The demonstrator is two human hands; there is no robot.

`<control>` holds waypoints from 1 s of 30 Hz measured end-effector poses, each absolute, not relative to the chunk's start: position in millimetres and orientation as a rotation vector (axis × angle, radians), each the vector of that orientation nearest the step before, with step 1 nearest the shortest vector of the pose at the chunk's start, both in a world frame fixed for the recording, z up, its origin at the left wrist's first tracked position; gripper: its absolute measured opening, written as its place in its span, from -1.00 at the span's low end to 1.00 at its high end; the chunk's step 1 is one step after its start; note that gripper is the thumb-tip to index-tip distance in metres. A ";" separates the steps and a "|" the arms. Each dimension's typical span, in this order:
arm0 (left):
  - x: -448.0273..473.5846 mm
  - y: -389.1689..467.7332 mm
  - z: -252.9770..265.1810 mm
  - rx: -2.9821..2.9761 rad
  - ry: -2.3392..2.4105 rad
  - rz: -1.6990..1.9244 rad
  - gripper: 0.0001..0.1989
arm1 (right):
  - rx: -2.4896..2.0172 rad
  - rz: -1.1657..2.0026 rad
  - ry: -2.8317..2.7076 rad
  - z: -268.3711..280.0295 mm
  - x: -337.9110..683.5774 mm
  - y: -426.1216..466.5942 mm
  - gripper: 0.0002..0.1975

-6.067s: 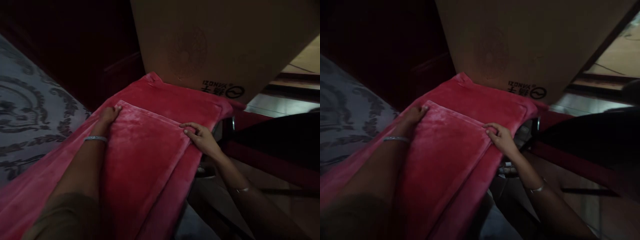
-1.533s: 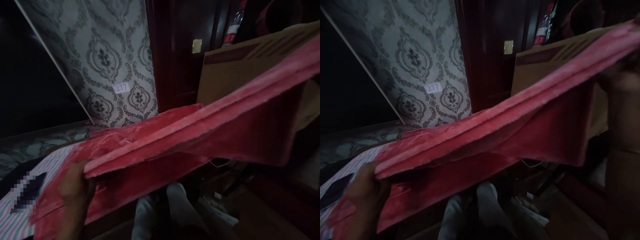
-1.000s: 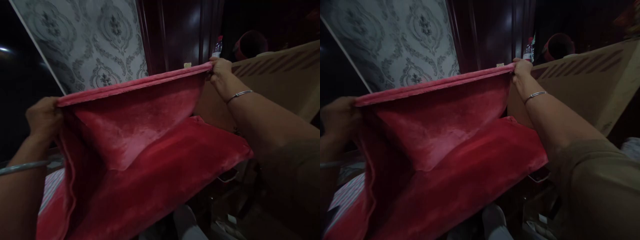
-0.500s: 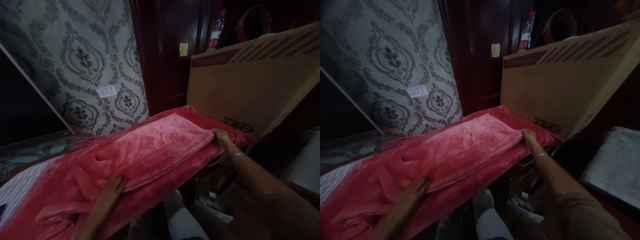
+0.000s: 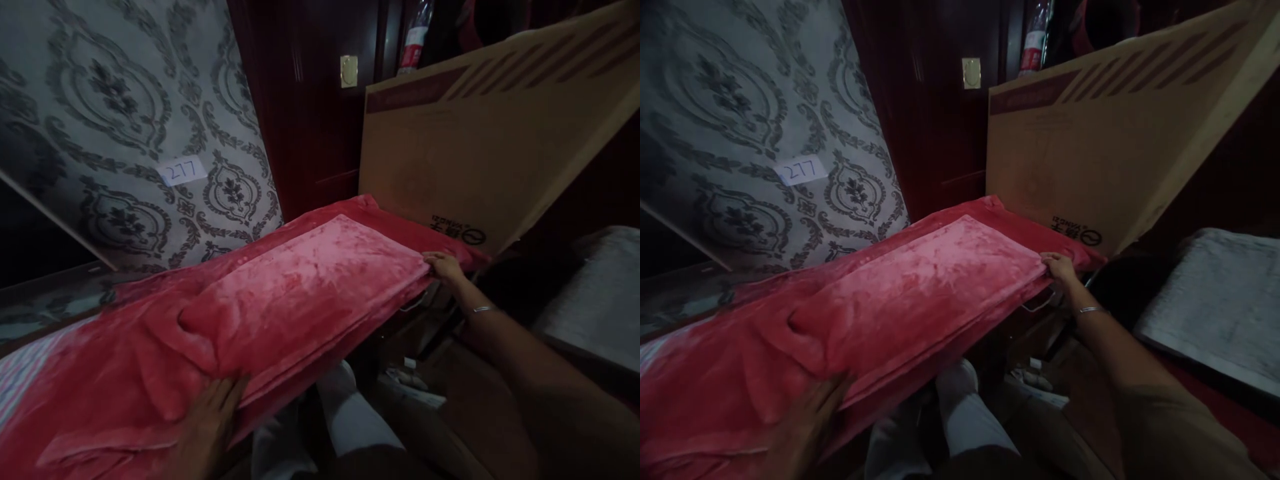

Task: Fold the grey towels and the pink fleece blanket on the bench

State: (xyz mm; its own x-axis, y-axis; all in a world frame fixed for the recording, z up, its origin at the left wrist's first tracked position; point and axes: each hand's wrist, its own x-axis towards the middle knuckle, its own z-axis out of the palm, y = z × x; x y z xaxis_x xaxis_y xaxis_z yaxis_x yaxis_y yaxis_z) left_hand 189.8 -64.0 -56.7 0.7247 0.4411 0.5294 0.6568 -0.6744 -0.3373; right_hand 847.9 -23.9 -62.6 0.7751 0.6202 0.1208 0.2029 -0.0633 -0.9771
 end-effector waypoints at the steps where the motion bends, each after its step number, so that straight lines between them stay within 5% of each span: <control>1: 192.4 -68.2 -56.8 -2.434 -0.857 -0.523 -0.46 | -1.640 0.415 -0.646 -66.0 847.8 -26.4 -0.82; 10: 210.6 -76.2 -40.6 -2.456 -0.812 -0.532 -0.61 | -1.719 0.425 -0.577 -75.9 851.5 -25.1 -0.69; 19: 209.3 -94.1 -60.5 -2.402 -0.919 -0.624 -0.56 | -1.918 0.129 -0.677 -64.4 842.2 -28.9 -0.61; 24: 214.5 -96.9 -67.2 -2.362 -0.956 -0.602 -0.60 | -1.945 -0.285 -1.369 -35.2 774.4 -10.0 -0.46; 30: 215.5 -109.6 -68.1 -2.364 -1.075 -0.625 -0.58 | -1.835 -0.215 -2.038 -49.9 678.2 10.6 -0.38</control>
